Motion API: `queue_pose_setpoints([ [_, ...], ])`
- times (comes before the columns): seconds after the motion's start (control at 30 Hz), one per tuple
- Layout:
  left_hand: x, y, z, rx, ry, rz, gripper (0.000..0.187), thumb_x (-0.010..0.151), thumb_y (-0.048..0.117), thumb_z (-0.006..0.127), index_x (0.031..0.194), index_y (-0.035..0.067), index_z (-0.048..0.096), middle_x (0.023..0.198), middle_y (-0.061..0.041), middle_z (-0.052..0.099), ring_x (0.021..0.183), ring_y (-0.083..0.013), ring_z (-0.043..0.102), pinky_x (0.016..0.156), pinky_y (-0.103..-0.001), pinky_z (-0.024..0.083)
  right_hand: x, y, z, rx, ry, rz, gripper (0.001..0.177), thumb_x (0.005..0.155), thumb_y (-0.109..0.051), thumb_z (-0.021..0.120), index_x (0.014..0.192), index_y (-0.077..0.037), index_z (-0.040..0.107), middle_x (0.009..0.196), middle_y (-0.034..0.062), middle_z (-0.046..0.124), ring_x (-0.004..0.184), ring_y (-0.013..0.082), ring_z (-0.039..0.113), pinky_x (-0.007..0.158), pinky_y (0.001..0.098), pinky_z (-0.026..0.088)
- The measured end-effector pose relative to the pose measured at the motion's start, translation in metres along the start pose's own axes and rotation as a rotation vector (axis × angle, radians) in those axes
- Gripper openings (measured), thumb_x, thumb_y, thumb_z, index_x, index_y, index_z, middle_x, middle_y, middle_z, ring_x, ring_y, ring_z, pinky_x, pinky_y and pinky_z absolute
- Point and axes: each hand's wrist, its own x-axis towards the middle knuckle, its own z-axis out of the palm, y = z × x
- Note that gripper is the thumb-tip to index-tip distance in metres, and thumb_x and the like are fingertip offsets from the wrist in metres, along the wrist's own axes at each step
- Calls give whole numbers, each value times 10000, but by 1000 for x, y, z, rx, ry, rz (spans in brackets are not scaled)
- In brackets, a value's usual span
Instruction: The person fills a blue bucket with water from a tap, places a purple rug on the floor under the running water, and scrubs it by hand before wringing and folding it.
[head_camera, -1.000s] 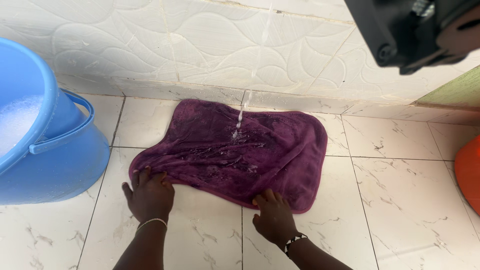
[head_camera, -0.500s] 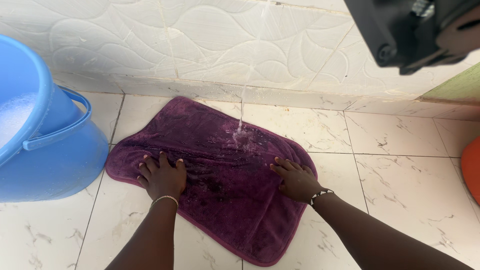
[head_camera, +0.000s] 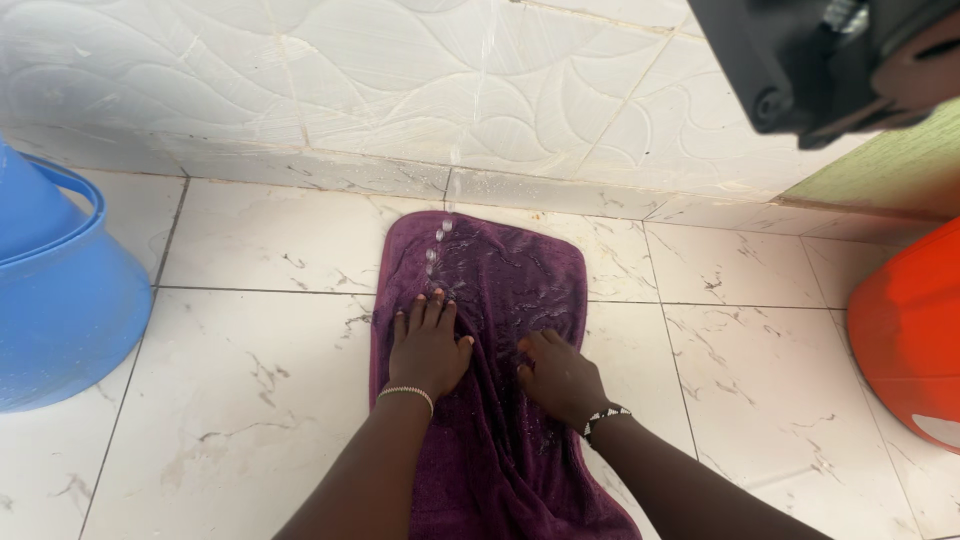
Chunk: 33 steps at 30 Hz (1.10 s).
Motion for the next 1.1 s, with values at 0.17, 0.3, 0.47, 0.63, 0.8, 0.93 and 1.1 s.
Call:
queue_pose_setpoints([
  [0.17,-75,-30,16,24,184,99,652,952,389,516,1533,143,352,1642,-86,222,1526,-285,145,1220,-519,107,39,29,1,-190,-26,-85,710,907,-515,636,1520,-292,357,1631,17,259,1484,284,266,1141,533,322],
  [0.3,-105,-40,15,-25,133,156,604,952,358,519,1507,154,394,1683,-86,246,1521,-287,153,1222,-516,102,5,39,20,-201,82,-73,756,874,-503,624,1555,-294,372,1624,17,304,1443,269,303,1095,527,354],
  [0.47,-121,-29,33,-90,282,126,607,935,313,523,1485,77,426,1611,-118,303,1507,-310,205,1212,-504,127,-17,30,33,-229,108,209,352,1035,-413,500,1336,-271,618,1394,-20,595,1352,177,553,1237,415,396],
  [0.63,-122,-31,44,-57,387,77,614,929,318,507,1478,54,433,1603,-139,324,1504,-317,223,1216,-515,133,-5,21,41,-78,390,9,450,913,-331,581,1337,-182,597,1392,59,561,1360,257,495,1172,448,368],
  [0.8,-119,-29,47,28,464,-63,669,934,411,466,1475,23,406,1594,-175,312,1494,-313,213,1188,-541,126,12,17,39,-159,232,-302,667,882,-462,613,1483,-231,440,1573,93,350,1452,318,313,1154,520,268],
  [0.93,-79,-41,27,31,350,-46,676,978,471,430,1510,57,371,1611,-156,279,1511,-292,186,1208,-527,114,22,28,30,-198,88,-181,694,917,-536,587,1532,-304,366,1649,34,253,1522,284,227,1170,542,260],
  [1.1,-66,-32,8,50,130,-81,616,1018,458,394,1531,120,346,1653,-83,228,1553,-242,149,1256,-515,88,-8,30,44,-190,156,-81,687,915,-554,579,1536,-305,421,1619,42,296,1502,278,266,1167,536,273],
])
